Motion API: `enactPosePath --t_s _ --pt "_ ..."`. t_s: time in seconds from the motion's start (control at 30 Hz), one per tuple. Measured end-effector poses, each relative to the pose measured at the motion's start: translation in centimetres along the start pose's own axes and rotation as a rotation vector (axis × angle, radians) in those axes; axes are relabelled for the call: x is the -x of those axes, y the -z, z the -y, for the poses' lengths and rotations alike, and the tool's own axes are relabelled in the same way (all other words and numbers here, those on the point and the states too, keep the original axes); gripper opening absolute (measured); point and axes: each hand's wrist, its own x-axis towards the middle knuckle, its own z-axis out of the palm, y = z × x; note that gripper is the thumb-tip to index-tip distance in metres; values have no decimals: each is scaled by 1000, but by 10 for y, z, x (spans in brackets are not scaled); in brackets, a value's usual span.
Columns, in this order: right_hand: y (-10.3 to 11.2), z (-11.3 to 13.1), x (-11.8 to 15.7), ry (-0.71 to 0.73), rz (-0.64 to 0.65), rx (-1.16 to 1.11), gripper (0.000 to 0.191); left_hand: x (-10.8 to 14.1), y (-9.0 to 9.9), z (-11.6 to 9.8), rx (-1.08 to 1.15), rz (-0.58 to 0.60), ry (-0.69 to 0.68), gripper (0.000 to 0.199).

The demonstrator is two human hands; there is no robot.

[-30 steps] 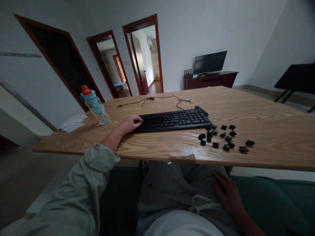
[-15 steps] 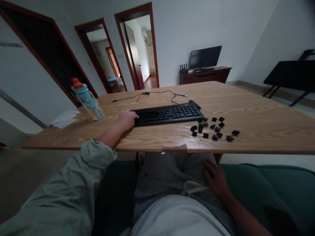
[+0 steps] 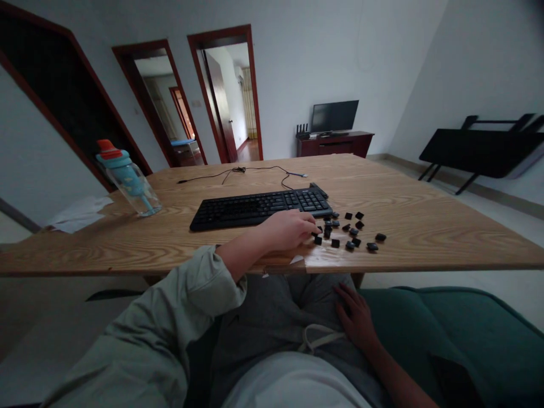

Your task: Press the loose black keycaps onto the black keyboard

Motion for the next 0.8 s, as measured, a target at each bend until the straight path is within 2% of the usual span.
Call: enactPosePath --t_s 0.23,0.43,0.63,0.8 --pt "-1 1 1 -7 -18 -15 42 -2 0 13 -121 44 31 24" --pt "0 2 0 -16 0 -7 42 0 -3 17 -2 22 23 19" --pt "0 2 -1 -12 4 -7 41 7 -1 15 153 22 187 15" --pt "0 1 0 -16 13 -7 42 18 4 11 74 -57 196 19"
